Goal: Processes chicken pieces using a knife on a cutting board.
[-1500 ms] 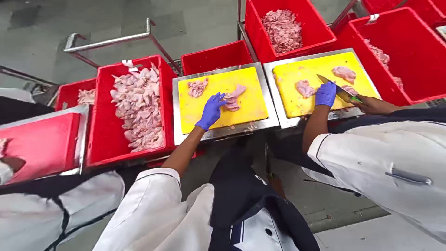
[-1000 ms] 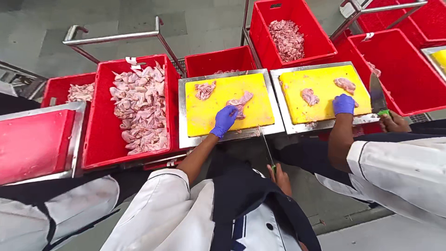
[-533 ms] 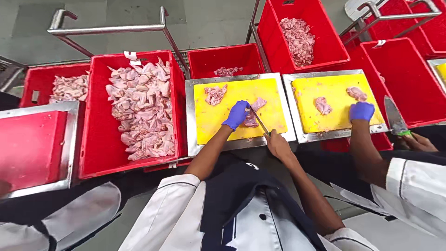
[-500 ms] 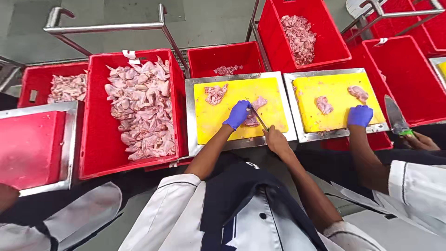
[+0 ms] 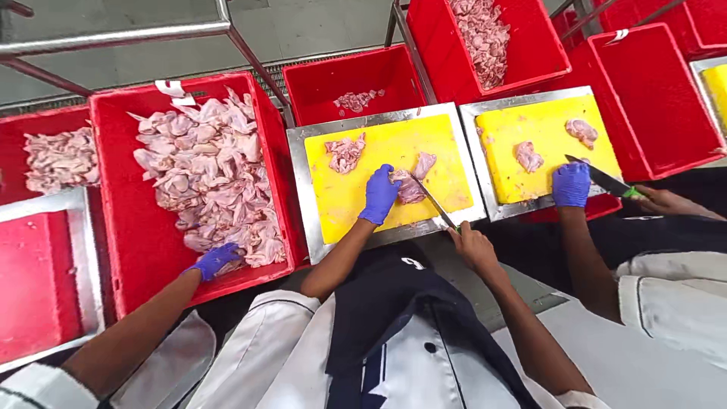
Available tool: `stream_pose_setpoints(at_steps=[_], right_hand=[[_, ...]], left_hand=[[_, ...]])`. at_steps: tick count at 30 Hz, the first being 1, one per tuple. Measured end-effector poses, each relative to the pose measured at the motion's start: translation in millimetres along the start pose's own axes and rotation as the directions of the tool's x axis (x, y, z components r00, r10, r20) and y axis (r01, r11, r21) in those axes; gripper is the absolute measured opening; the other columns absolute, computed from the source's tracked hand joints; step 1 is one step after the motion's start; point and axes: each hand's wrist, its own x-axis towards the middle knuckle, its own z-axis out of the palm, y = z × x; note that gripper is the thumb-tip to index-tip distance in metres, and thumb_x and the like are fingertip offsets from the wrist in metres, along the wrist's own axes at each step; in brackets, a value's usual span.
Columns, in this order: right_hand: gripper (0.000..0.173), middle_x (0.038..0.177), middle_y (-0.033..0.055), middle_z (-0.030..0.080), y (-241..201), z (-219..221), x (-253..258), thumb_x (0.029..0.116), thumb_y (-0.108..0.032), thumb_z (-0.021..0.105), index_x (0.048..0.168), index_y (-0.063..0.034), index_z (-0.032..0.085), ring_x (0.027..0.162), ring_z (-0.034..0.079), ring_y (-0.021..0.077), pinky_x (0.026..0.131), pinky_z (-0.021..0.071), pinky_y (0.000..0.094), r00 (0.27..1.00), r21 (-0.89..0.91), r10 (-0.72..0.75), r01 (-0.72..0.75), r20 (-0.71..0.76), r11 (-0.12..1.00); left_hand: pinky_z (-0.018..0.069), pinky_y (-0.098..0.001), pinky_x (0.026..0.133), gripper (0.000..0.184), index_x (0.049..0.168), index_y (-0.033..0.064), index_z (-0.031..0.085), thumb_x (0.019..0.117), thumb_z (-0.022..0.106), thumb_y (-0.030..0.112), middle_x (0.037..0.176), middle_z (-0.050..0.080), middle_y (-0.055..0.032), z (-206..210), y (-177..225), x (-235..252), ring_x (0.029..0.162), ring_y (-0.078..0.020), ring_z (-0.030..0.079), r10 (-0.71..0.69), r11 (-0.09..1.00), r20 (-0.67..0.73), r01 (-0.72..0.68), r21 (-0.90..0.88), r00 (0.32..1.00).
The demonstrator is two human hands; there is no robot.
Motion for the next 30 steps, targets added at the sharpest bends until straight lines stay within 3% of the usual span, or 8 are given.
stream_pose_setpoints(at_steps=[5,8,11,14,17,19,23,30], right_hand=[[0.061,0.105,0.0273,0.069,-14,-26,39,0.1093,-0.052,0.038,0.128,0.0029,0.058,0.103,0.068,0.0460,0.087,0.0527,0.0632,0.994,0.208,0.071,-0.052,-0.088,0.977],[0.063,0.109,0.0271,0.069,-5,-28,53,0.1090,-0.053,0.038,0.129,0.0024,0.058,0.106,0.068,0.0445,0.089,0.0526,0.0626,0.992,0.303,0.103,-0.078,-0.067,0.950],[0.062,0.110,0.0272,0.068,7,-22,57,0.1094,-0.052,0.037,0.128,0.0027,0.058,0.106,0.068,0.0435,0.090,0.0526,0.0617,0.997,0.334,0.060,-0.044,-0.039,0.941],[0.059,0.105,0.0253,0.068,16,-22,55,0.1095,-0.051,0.039,0.125,0.0019,0.059,0.102,0.069,0.0421,0.087,0.0533,0.0604,0.999,0.355,0.024,-0.011,-0.030,0.935],[0.058,0.095,0.0229,0.069,20,-22,40,0.1091,-0.051,0.040,0.124,0.0018,0.058,0.094,0.070,0.0412,0.082,0.0551,0.0588,0.994,0.319,-0.014,0.048,-0.107,0.947],[0.057,0.093,0.0231,0.070,23,-19,23,0.1090,-0.050,0.040,0.126,0.0019,0.057,0.093,0.071,0.0425,0.082,0.0551,0.0589,0.993,0.260,-0.067,0.089,-0.094,0.962],[0.057,0.101,0.0248,0.070,16,-30,10,0.1095,-0.049,0.038,0.131,0.0012,0.054,0.101,0.071,0.0433,0.086,0.0547,0.0589,0.992,0.081,-0.122,0.118,0.039,0.990],[0.057,0.111,0.0267,0.068,-56,-36,55,0.1101,-0.045,0.040,0.134,0.0055,0.051,0.107,0.069,0.0430,0.089,0.0549,0.0592,0.988,0.190,-0.155,0.148,0.018,0.970]], left_hand=[[0.0598,-0.0439,0.085,0.033,0.114,0.0032,0.068,0.0869,0.079,0.019,0.098,0.074,-0.0116,-15,5,6,0.089,-0.0216,0.072,0.261,0.948,0.079,-0.239,-0.212,0.962],[0.0582,-0.0440,0.087,0.026,0.110,0.0031,0.070,0.0882,0.079,0.014,0.099,0.073,-0.0111,-35,42,14,0.091,-0.0208,0.071,0.448,0.893,0.258,-0.416,-0.172,0.856],[0.0575,-0.0455,0.094,0.017,0.108,0.0025,0.073,0.0917,0.072,0.003,0.105,0.074,-0.0127,-20,69,39,0.099,-0.0235,0.071,0.564,0.821,0.313,-0.559,-0.116,0.764],[0.0497,-0.0527,0.108,0.032,0.126,0.0006,0.067,0.0946,0.064,-0.002,0.127,0.067,-0.0206,12,60,61,0.122,-0.0349,0.064,0.470,0.847,0.306,-0.521,0.109,0.828],[0.0469,-0.0474,0.113,0.029,0.129,0.0034,0.066,0.1009,0.060,0.010,0.134,0.064,-0.0173,19,43,41,0.130,-0.0309,0.060,0.384,0.886,0.115,-0.400,0.235,0.916],[0.0489,-0.0457,0.110,0.026,0.123,0.0030,0.069,0.1028,0.058,0.015,0.130,0.067,-0.0170,24,27,17,0.127,-0.0306,0.062,0.448,0.855,0.068,-0.450,0.257,0.891],[0.0429,-0.0498,0.115,0.026,0.116,0.0066,0.074,0.1043,0.051,0.012,0.124,0.071,-0.0140,40,7,8,0.128,-0.0330,0.061,0.626,0.689,0.165,-0.640,0.340,0.762],[0.0460,-0.0478,0.112,0.025,0.110,0.0029,0.075,0.1037,0.051,0.008,0.124,0.070,-0.0159,39,-3,20,0.128,-0.0328,0.061,0.623,0.731,0.175,-0.647,0.215,0.762]])
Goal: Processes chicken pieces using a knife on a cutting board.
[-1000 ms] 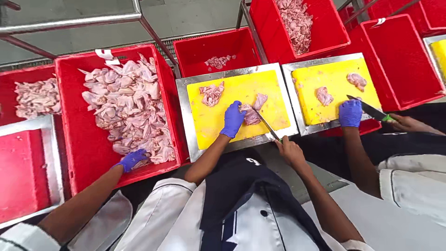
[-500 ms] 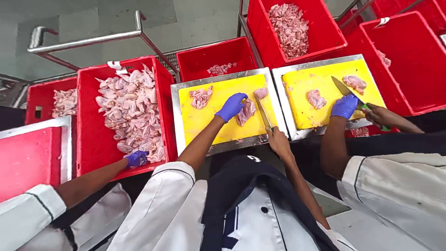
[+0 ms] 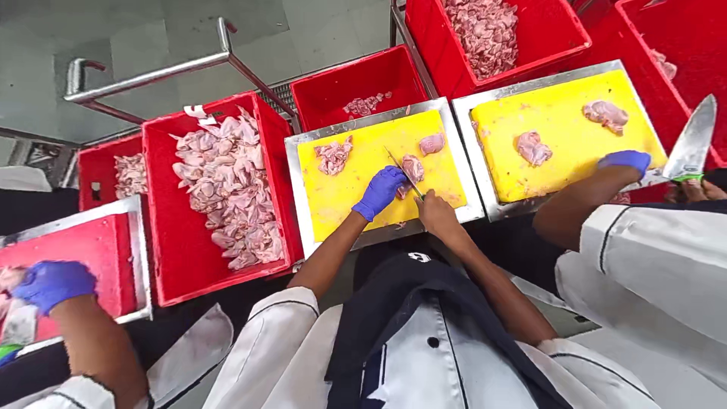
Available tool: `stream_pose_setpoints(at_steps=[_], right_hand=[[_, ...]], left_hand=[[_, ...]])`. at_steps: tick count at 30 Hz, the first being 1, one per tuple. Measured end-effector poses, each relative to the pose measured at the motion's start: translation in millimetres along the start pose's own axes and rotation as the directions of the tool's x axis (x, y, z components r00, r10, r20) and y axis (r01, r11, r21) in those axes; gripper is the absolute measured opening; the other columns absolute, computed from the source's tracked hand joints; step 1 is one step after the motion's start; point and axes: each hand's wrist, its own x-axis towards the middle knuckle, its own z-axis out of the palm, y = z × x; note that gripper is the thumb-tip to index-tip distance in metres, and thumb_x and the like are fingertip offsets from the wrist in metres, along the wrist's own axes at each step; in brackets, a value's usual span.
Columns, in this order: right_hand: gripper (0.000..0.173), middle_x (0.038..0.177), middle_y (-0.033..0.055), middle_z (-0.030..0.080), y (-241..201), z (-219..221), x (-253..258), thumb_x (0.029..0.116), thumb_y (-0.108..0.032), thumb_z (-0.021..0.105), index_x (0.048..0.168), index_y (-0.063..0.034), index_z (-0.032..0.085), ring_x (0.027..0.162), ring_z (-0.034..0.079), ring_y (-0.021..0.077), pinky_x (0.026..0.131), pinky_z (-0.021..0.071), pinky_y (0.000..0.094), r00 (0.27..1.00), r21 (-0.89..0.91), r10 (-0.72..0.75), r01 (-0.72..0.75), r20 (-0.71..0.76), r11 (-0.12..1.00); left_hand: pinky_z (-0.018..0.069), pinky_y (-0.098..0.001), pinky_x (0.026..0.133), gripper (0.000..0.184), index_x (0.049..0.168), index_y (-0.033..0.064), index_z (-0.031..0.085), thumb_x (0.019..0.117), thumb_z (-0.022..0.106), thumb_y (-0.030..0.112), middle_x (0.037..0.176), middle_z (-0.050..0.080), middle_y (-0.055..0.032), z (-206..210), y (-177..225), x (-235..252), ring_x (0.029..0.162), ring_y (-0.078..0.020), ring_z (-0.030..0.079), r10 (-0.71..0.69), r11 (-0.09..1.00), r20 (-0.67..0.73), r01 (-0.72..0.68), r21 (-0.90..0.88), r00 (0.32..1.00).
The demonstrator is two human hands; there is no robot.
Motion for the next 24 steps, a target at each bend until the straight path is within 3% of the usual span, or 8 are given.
stream_pose_setpoints(at_steps=[4,7,12,14,17,20,24], right_hand=[[0.052,0.115,0.0252,0.068,-38,-2,32,0.1105,-0.041,0.039,0.132,0.0040,0.053,0.110,0.069,0.0414,0.091,0.0545,0.0584,0.999,0.011,-0.012,0.013,-0.049,1.000],[0.056,0.111,0.0259,0.069,-21,5,13,0.1105,-0.044,0.039,0.136,0.0045,0.051,0.107,0.069,0.0425,0.089,0.0550,0.0584,0.998,-0.027,0.027,-0.029,-0.056,0.999],[0.061,0.105,0.0254,0.069,35,26,-56,0.1094,-0.051,0.037,0.135,0.0025,0.051,0.103,0.070,0.0432,0.086,0.0552,0.0600,0.980,-0.085,0.197,-0.194,0.022,0.977],[0.061,0.102,0.0253,0.070,35,28,-70,0.1097,-0.052,0.036,0.133,0.0026,0.052,0.102,0.070,0.0438,0.085,0.0553,0.0591,0.977,-0.088,0.211,-0.209,0.017,0.974],[0.057,0.098,0.0234,0.070,14,28,-76,0.1097,-0.050,0.038,0.130,0.0017,0.054,0.098,0.071,0.0426,0.084,0.0553,0.0577,0.985,-0.056,0.170,-0.170,-0.007,0.984],[0.058,0.105,0.0241,0.069,-10,27,-78,0.1099,-0.051,0.037,0.130,0.0011,0.053,0.104,0.070,0.0424,0.087,0.0547,0.0580,0.985,-0.081,0.142,-0.134,0.099,0.988],[0.056,0.110,0.0242,0.067,-36,36,-51,0.1104,-0.048,0.037,0.129,0.0022,0.053,0.108,0.068,0.0403,0.090,0.0546,0.0569,0.985,-0.031,0.104,-0.100,0.140,0.994]], left_hand=[[0.0475,-0.0456,0.111,0.025,0.112,0.0038,0.075,0.1042,0.052,0.009,0.124,0.071,-0.0142,-8,-12,2,0.126,-0.0303,0.062,0.026,1.000,0.038,-0.025,-0.015,0.999],[0.0489,-0.0484,0.108,0.023,0.113,0.0062,0.075,0.1033,0.054,0.010,0.124,0.071,-0.0122,-10,-14,3,0.126,-0.0307,0.062,0.029,0.999,0.023,-0.030,0.021,0.999],[0.0511,-0.0479,0.106,0.028,0.115,0.0052,0.075,0.1047,0.054,0.022,0.122,0.071,-0.0163,-20,-7,-23,0.122,-0.0329,0.064,-0.236,0.971,-0.026,0.237,0.041,0.971],[0.0521,-0.0487,0.104,0.034,0.120,0.0047,0.072,0.1054,0.054,0.029,0.123,0.069,-0.0183,-23,-1,-41,0.121,-0.0343,0.064,-0.308,0.951,-0.037,0.309,0.023,0.951],[0.0501,-0.0482,0.107,0.048,0.136,0.0048,0.063,0.1004,0.063,0.037,0.131,0.066,-0.0196,-23,-2,-57,0.125,-0.0355,0.062,-0.290,0.957,-0.090,0.291,-0.007,0.953],[0.0463,-0.0483,0.111,0.047,0.128,0.0038,0.066,0.0936,0.071,0.034,0.134,0.064,-0.0179,-28,-11,-55,0.130,-0.0346,0.058,-0.242,0.970,-0.020,0.242,-0.022,0.970],[0.0481,-0.0465,0.110,0.032,0.121,0.0016,0.068,0.0962,0.068,0.021,0.127,0.066,-0.0186,-37,-18,-46,0.127,-0.0340,0.060,-0.212,0.975,0.112,0.218,-0.039,0.971]])
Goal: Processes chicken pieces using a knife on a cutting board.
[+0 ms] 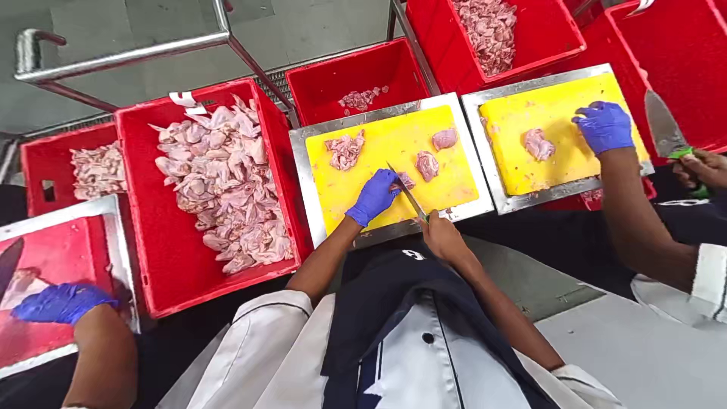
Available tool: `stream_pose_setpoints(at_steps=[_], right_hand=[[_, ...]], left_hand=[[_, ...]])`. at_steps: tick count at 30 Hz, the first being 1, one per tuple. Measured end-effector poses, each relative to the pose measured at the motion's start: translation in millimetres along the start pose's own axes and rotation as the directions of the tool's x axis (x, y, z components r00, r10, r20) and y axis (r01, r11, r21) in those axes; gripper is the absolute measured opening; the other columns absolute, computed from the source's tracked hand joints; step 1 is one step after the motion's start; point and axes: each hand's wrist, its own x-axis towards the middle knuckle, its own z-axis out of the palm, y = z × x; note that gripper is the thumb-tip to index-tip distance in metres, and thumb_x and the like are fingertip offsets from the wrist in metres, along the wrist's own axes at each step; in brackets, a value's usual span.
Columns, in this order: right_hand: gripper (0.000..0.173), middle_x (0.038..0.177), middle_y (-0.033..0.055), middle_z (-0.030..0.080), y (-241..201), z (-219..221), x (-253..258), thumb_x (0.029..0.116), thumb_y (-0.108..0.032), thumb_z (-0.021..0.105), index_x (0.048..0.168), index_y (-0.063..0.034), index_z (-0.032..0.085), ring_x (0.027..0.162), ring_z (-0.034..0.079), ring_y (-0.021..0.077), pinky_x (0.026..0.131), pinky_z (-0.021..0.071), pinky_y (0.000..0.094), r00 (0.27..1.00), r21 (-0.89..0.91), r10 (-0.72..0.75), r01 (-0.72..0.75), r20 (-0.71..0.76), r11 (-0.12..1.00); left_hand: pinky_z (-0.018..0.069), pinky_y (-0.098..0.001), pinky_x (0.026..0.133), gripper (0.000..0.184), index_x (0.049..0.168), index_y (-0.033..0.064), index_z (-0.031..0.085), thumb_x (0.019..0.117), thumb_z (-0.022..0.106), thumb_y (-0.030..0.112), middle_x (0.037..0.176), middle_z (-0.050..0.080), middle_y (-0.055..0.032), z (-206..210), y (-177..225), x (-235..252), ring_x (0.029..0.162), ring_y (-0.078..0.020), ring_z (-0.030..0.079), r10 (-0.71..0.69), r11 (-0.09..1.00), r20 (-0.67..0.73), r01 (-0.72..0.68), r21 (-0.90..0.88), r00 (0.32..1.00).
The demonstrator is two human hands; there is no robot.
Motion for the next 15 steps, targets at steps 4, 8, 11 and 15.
stream_pose_setpoints(at_steps=[4,8,11,15], right_hand=[[0.056,0.114,0.0255,0.068,-51,-4,50,0.1109,-0.044,0.038,0.134,0.0048,0.052,0.109,0.069,0.0407,0.091,0.0552,0.0572,0.990,0.069,-0.056,0.065,-0.128,0.996],[0.054,0.116,0.0244,0.067,-59,-15,70,0.1113,-0.043,0.037,0.133,0.0034,0.052,0.112,0.068,0.0390,0.093,0.0548,0.0553,0.987,0.078,-0.121,0.129,-0.106,0.989],[0.059,0.104,0.0217,0.070,-35,-14,59,0.1099,-0.052,0.035,0.129,0.0008,0.055,0.103,0.070,0.0390,0.088,0.0555,0.0558,0.967,0.035,-0.185,0.194,-0.176,0.980],[0.060,0.088,0.0203,0.069,21,-31,19,0.1090,-0.052,0.037,0.126,0.0016,0.056,0.087,0.071,0.0408,0.077,0.0559,0.0581,0.926,0.031,-0.181,0.203,-0.331,0.979]], left_hand=[[0.0475,-0.0475,0.110,0.028,0.120,-0.0009,0.069,0.0943,0.064,0.010,0.127,0.067,-0.0203,-1,-1,-1,0.127,-0.0352,0.060,0.044,0.999,0.009,-0.044,-0.017,0.999],[0.0518,-0.0520,0.103,0.035,0.121,0.0048,0.069,0.0898,0.066,0.018,0.123,0.070,-0.0165,0,3,-14,0.120,-0.0344,0.065,0.001,0.995,0.018,-0.002,0.100,1.000],[0.0487,-0.0585,0.099,0.038,0.116,0.0059,0.070,0.0892,0.064,0.032,0.115,0.071,-0.0172,-4,17,-23,0.114,-0.0375,0.065,-0.243,0.943,-0.024,0.242,0.226,0.970],[0.0461,-0.0529,0.109,0.047,0.127,0.0078,0.068,0.0943,0.068,0.042,0.130,0.067,-0.0154,11,27,-22,0.126,-0.0352,0.060,-0.132,0.984,-0.241,0.157,0.087,0.962]])
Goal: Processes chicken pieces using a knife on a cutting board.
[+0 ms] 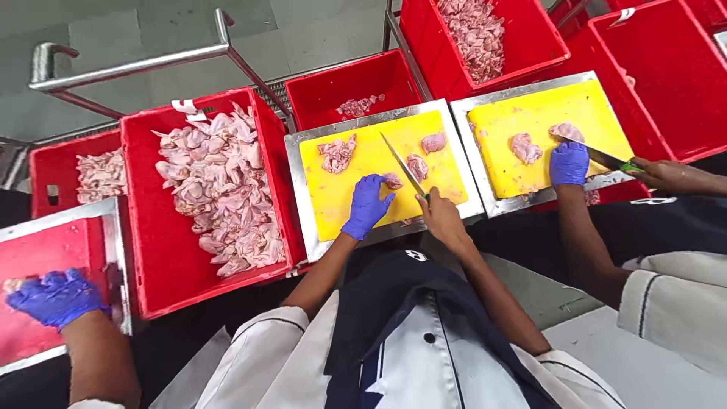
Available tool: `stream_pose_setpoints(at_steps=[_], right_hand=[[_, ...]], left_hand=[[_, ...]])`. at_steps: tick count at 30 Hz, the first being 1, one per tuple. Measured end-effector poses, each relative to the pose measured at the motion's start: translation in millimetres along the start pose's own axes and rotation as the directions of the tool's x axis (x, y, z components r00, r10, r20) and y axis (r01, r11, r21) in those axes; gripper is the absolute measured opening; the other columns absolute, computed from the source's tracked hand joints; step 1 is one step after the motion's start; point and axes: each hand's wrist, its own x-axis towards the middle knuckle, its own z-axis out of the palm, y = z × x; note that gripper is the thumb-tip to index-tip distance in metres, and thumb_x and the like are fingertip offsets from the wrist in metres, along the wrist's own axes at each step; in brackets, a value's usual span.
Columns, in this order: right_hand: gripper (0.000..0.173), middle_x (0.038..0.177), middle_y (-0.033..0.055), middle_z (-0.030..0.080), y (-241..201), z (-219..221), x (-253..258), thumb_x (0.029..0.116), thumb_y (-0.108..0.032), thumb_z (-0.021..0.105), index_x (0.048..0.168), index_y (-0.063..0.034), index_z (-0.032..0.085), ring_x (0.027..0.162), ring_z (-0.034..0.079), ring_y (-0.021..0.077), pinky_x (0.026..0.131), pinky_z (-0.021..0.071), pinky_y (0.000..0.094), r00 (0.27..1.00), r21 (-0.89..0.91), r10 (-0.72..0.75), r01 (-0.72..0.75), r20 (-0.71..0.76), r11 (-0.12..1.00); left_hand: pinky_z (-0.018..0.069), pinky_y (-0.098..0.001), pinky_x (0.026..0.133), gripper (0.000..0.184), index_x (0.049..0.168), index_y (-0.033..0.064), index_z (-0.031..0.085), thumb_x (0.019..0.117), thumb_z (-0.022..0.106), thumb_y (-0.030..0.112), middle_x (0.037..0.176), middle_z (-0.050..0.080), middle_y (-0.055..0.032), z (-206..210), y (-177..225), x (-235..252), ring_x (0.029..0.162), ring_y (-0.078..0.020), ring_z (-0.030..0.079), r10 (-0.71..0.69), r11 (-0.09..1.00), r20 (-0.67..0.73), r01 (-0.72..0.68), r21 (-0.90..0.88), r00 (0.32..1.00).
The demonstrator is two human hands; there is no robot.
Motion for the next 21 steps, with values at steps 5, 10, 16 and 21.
stream_pose_setpoints(at_steps=[5,10,16,21], right_hand=[[0.063,0.098,0.0259,0.069,63,-33,-18,0.1087,-0.055,0.036,0.127,0.0020,0.055,0.097,0.070,0.0462,0.082,0.0544,0.0612,0.991,-0.226,0.108,-0.088,0.075,0.970],[0.059,0.107,0.0289,0.067,60,-46,-16,0.1100,-0.049,0.037,0.130,0.0040,0.053,0.104,0.068,0.0483,0.085,0.0537,0.0620,0.973,-0.271,0.158,-0.109,0.167,0.956],[0.058,0.116,0.0294,0.065,21,-25,41,0.1110,-0.045,0.037,0.132,0.0066,0.052,0.113,0.066,0.0455,0.092,0.0526,0.0610,0.969,-0.091,0.127,-0.110,0.212,0.990],[0.053,0.111,0.0255,0.068,-11,-7,89,0.1106,-0.043,0.038,0.128,0.0052,0.054,0.106,0.069,0.0422,0.087,0.0556,0.0587,0.991,-0.063,0.051,-0.044,0.120,0.997]], left_hand=[[0.0475,-0.0491,0.111,0.028,0.123,0.0047,0.070,0.1013,0.058,0.016,0.132,0.067,-0.0157,39,40,48,0.131,-0.0326,0.059,0.250,0.961,-0.036,-0.253,-0.112,0.968],[0.0489,-0.0493,0.108,0.026,0.114,0.0020,0.074,0.1036,0.051,0.010,0.126,0.070,-0.0154,58,38,64,0.127,-0.0351,0.061,0.277,0.961,0.001,-0.277,-0.023,0.961],[0.0489,-0.0478,0.109,0.022,0.105,-0.0005,0.075,0.1009,0.054,0.004,0.117,0.073,-0.0163,56,28,70,0.123,-0.0357,0.063,0.313,0.947,-0.032,-0.315,-0.067,0.949],[0.0483,-0.0451,0.109,0.021,0.105,0.0023,0.076,0.0992,0.056,0.001,0.114,0.073,-0.0141,45,15,79,0.121,-0.0338,0.063,0.338,0.941,-0.029,-0.339,-0.022,0.941]])
